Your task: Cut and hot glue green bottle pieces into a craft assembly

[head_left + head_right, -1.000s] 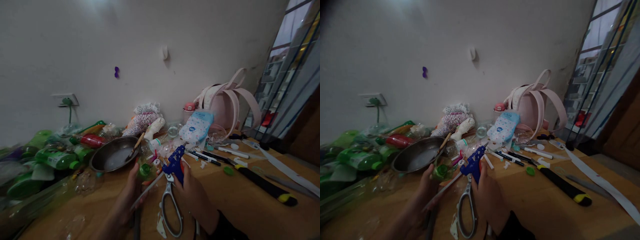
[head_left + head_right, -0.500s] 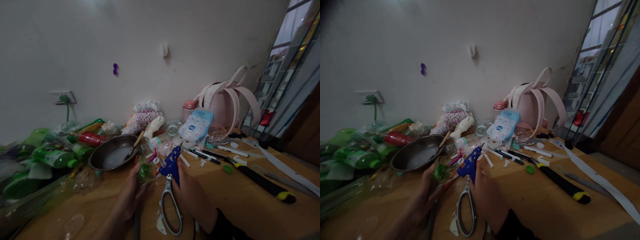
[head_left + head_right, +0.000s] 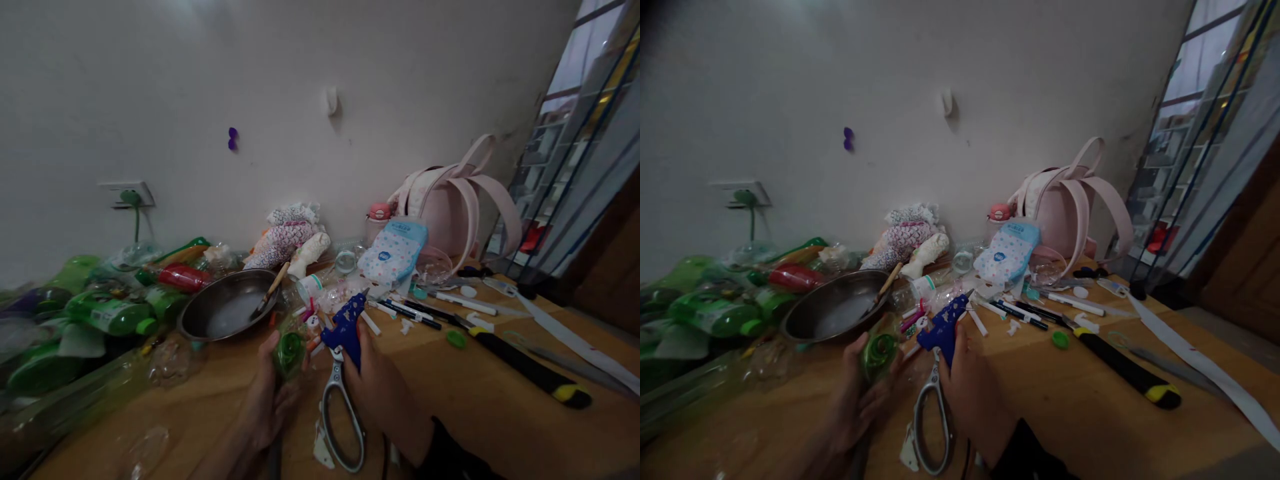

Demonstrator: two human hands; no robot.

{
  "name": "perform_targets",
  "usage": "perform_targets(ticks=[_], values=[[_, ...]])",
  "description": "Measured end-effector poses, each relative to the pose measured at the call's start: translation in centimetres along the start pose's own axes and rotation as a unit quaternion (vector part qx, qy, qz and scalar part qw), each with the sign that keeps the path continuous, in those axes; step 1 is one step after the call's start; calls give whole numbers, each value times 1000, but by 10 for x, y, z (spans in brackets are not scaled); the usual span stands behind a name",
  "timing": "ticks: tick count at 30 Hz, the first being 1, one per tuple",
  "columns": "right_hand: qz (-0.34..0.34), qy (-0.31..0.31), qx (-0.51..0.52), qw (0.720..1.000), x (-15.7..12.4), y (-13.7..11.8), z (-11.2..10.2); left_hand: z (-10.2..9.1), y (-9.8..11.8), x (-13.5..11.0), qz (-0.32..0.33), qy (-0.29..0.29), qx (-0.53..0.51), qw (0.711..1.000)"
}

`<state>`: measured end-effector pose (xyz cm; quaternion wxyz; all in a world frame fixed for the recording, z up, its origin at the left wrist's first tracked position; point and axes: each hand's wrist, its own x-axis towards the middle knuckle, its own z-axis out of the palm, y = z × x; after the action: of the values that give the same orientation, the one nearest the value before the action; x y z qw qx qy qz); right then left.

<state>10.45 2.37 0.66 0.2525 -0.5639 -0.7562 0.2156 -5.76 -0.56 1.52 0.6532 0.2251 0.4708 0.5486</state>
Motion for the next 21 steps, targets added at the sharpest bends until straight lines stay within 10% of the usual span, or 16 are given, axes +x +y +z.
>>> perform_targets(ticks=[8,21], values=[[-32,-2,-29,999,-1,8,5,5,1,0,5,10,-20,1000],[27,118,246,962,2,19,-4,-3,14,8,72,-36,-165,983]])
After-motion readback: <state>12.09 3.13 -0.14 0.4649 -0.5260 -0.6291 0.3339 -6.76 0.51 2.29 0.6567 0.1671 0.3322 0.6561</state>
